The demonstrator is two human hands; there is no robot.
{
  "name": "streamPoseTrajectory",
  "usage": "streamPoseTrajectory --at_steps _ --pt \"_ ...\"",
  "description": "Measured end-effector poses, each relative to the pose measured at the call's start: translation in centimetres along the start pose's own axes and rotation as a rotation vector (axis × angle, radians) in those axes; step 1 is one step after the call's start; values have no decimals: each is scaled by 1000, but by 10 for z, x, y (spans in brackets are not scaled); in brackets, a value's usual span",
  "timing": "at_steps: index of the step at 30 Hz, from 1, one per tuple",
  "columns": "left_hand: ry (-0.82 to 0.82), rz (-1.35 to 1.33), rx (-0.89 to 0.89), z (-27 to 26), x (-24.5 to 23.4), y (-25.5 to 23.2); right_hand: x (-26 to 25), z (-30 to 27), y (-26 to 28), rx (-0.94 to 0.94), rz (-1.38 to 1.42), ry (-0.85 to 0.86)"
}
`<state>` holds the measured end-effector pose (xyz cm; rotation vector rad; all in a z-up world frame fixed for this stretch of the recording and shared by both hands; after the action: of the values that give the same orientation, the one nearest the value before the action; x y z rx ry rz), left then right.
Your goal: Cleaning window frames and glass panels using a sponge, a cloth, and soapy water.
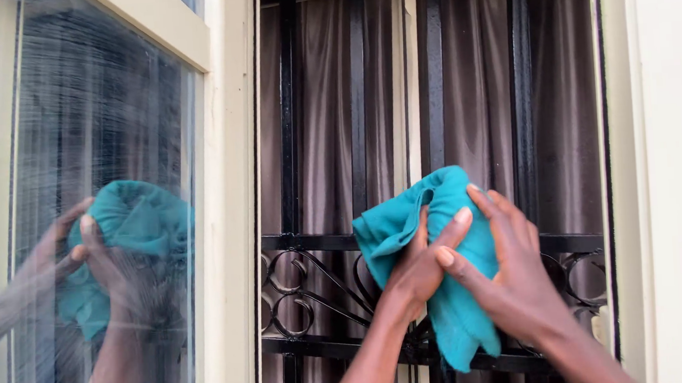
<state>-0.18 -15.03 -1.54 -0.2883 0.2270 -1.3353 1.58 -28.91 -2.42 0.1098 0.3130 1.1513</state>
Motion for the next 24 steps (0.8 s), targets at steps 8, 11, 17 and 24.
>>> streamPoseTrajectory --at_steps 8,11,17,24 --pt "292 23 -316 2 7 7 -23 -1 -1 31 8 -59" --pt "348 848 -166 9 1 -56 -30 -8 -14 -40 -293 -236" --pt "-18 929 -82 25 -65 -71 -18 0 -23 0 -339 -493" --pt "-48 948 355 -32 -36 27 26 -27 30 -253 -352 -383"
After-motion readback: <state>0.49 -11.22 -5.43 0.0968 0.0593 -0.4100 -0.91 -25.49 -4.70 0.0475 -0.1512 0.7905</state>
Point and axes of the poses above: each hand's wrist, its own z-axis towards the middle knuckle, its own x-axis out of the palm, y = z × x, the point moved 6 cm from there along z, towards the middle knuckle, and after that the axes turned 10 degrees about x, right-handed, at the moved point
